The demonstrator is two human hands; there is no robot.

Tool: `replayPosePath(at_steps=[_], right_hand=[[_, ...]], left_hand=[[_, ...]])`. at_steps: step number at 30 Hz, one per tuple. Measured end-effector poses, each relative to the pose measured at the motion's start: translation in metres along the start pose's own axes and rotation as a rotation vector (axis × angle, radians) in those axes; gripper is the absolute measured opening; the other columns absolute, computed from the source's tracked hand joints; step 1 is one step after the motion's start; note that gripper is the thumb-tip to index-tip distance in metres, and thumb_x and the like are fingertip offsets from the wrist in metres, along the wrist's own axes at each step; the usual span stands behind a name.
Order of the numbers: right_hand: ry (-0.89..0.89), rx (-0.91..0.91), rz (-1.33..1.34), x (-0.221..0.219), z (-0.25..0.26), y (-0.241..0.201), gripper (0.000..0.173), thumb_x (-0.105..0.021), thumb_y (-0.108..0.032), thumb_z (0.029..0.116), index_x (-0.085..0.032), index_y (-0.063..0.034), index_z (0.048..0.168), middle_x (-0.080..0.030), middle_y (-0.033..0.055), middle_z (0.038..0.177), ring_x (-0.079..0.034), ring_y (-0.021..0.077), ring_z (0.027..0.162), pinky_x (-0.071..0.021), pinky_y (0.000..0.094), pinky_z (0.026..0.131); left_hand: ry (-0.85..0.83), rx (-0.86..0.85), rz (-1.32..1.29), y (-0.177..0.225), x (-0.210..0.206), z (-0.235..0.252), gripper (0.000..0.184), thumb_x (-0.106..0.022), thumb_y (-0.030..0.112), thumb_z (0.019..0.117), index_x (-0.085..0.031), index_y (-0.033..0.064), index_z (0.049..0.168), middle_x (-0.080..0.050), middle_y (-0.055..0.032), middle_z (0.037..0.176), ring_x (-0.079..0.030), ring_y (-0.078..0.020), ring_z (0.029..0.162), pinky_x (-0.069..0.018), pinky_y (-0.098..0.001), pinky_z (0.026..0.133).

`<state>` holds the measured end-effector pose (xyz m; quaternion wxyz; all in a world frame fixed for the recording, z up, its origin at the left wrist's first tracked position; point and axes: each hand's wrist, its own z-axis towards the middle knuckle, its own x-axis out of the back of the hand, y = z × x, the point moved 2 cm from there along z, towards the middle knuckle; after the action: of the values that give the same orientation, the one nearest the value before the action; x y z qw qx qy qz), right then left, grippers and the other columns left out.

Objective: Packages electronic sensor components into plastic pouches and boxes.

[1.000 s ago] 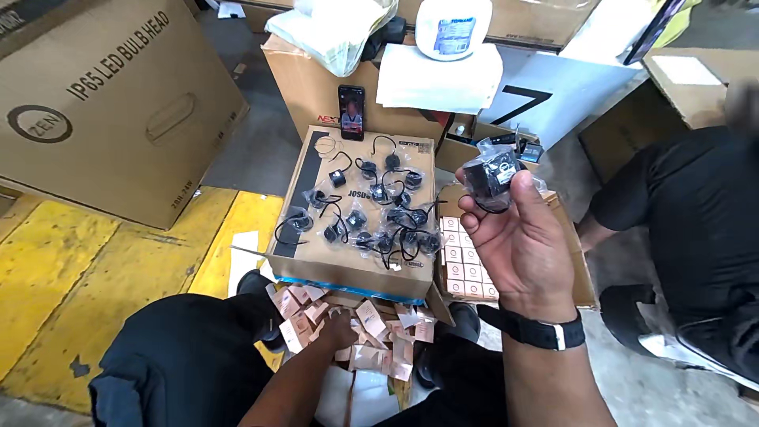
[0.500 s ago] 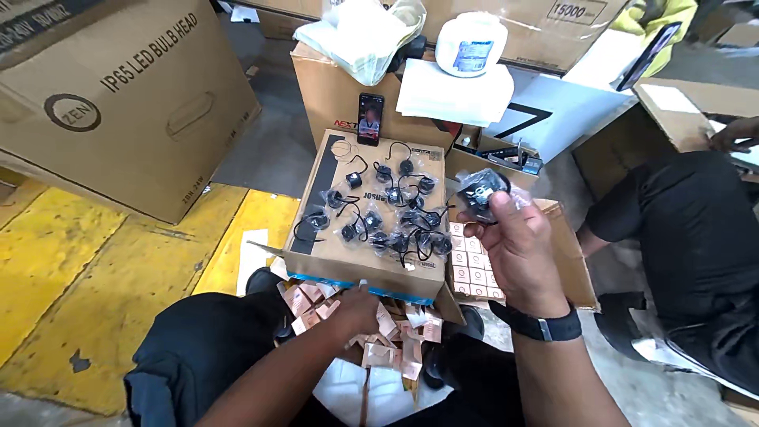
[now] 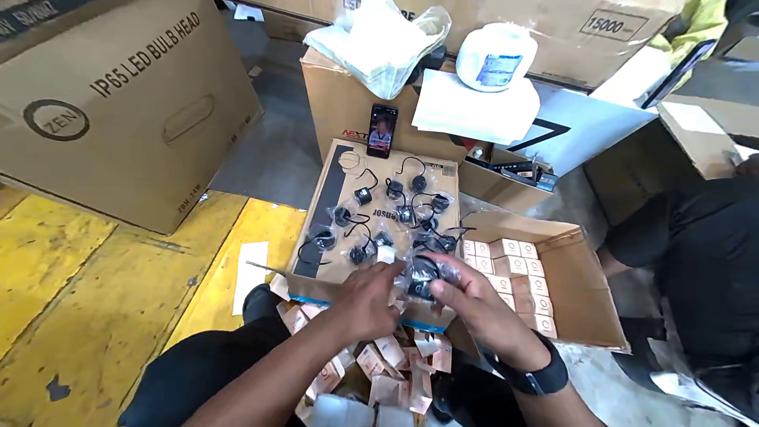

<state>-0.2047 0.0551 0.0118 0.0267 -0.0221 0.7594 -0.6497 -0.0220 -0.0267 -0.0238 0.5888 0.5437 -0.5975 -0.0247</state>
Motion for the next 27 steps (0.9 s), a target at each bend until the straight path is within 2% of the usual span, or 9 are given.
replayPosePath(at_steps=[2, 4, 6, 8, 12, 16, 18, 22, 27], right_hand=[[-0.004, 0.002, 0.06, -0.001, 0.003, 0.002, 0.056, -0.063, -0.034, 0.1008, -0.052, -0.0012, 0.144, -0.069, 0.0092, 0.119, -0.069, 0.0174, 0.092, -0.0613, 0.0328, 0.074], [0.019, 0.035, 0.121, 0.001, 0.009, 0.006, 0.059, -0.063, -0.037, 0.1012, -0.05, 0.0012, 0.144, -0.068, 0.012, 0.119, -0.07, 0.02, 0.09, -0.0619, 0.0352, 0.074], [0.059, 0.054, 0.178, 0.002, 0.017, 0.01, 0.06, -0.063, -0.037, 0.1013, -0.049, 0.0023, 0.145, -0.068, 0.0143, 0.119, -0.071, 0.0223, 0.09, -0.0629, 0.0376, 0.074], [0.104, 0.083, 0.226, 0.004, 0.024, 0.015, 0.061, -0.063, -0.036, 0.1015, -0.048, 0.0033, 0.145, -0.067, 0.0167, 0.12, -0.071, 0.0246, 0.092, -0.0633, 0.0394, 0.074], [0.148, 0.128, 0.266, 0.002, 0.033, 0.018, 0.063, -0.063, -0.039, 0.1012, -0.046, 0.003, 0.145, -0.067, 0.017, 0.121, -0.071, 0.0236, 0.092, -0.0633, 0.0379, 0.074], [0.246, 0.122, 0.267, -0.004, 0.036, 0.019, 0.066, -0.067, -0.036, 0.099, -0.043, 0.0023, 0.147, -0.066, 0.0174, 0.123, -0.072, 0.0275, 0.096, -0.065, 0.0429, 0.078], [0.323, 0.125, 0.216, -0.006, 0.037, 0.02, 0.064, -0.068, -0.033, 0.0986, -0.044, 0.0033, 0.145, -0.067, 0.0167, 0.121, -0.073, 0.0272, 0.096, -0.0656, 0.0424, 0.077], [0.419, 0.121, 0.051, -0.009, 0.038, 0.023, 0.052, -0.071, -0.015, 0.0942, -0.052, 0.0061, 0.137, -0.068, 0.0154, 0.118, -0.073, 0.0238, 0.091, -0.0656, 0.0373, 0.073], [0.414, 0.13, -0.188, -0.013, 0.032, 0.028, 0.051, -0.078, -0.015, 0.0903, -0.059, 0.0019, 0.134, -0.072, 0.0102, 0.118, -0.073, 0.019, 0.1, -0.0645, 0.034, 0.084]], left_hand=[[0.034, -0.015, -0.053, 0.007, 0.004, 0.006, 0.076, -0.077, 0.023, 0.0791, -0.051, 0.0194, 0.15, -0.062, -0.0086, 0.137, -0.055, -0.0313, 0.128, -0.0473, -0.0539, 0.104], [0.075, -0.009, -0.099, 0.01, 0.011, 0.014, 0.086, -0.078, 0.021, 0.0775, -0.043, 0.0267, 0.156, -0.06, -0.0063, 0.136, -0.055, -0.0283, 0.128, -0.0493, -0.0508, 0.104], [0.131, 0.014, -0.134, 0.011, 0.02, 0.019, 0.094, -0.079, 0.019, 0.077, -0.035, 0.0296, 0.16, -0.06, -0.0075, 0.132, -0.059, -0.0264, 0.12, -0.0536, -0.048, 0.097], [0.204, 0.023, -0.125, 0.009, 0.027, 0.023, 0.099, -0.08, 0.02, 0.0761, -0.031, 0.0282, 0.161, -0.06, -0.0089, 0.128, -0.062, -0.0256, 0.111, -0.0559, -0.0457, 0.091], [0.349, -0.047, -0.12, 0.003, 0.025, 0.025, 0.097, -0.081, 0.023, 0.0733, -0.036, 0.0221, 0.159, -0.061, -0.0096, 0.118, -0.064, -0.023, 0.098, -0.0585, -0.0419, 0.079], [0.502, -0.176, -0.082, -0.003, 0.02, 0.024, 0.09, -0.082, 0.018, 0.0719, -0.044, 0.017, 0.154, -0.063, -0.0108, 0.111, -0.066, -0.0248, 0.095, -0.0593, -0.0424, 0.075], [0.55, -0.211, -0.064, -0.003, 0.019, 0.023, 0.089, -0.081, 0.018, 0.0732, -0.044, 0.0156, 0.154, -0.062, -0.011, 0.113, -0.066, -0.0244, 0.096, -0.0594, -0.0414, 0.074], [0.684, -0.32, -0.031, -0.002, 0.015, 0.021, 0.082, -0.078, 0.015, 0.0749, -0.045, 0.0118, 0.15, -0.063, -0.0123, 0.115, -0.066, -0.0239, 0.101, -0.0602, -0.0392, 0.078], [0.714, -0.384, -0.024, -0.001, 0.007, 0.021, 0.076, -0.074, 0.014, 0.0801, -0.046, 0.0112, 0.15, -0.062, -0.0125, 0.113, -0.065, -0.022, 0.099, -0.0595, -0.0361, 0.077]])
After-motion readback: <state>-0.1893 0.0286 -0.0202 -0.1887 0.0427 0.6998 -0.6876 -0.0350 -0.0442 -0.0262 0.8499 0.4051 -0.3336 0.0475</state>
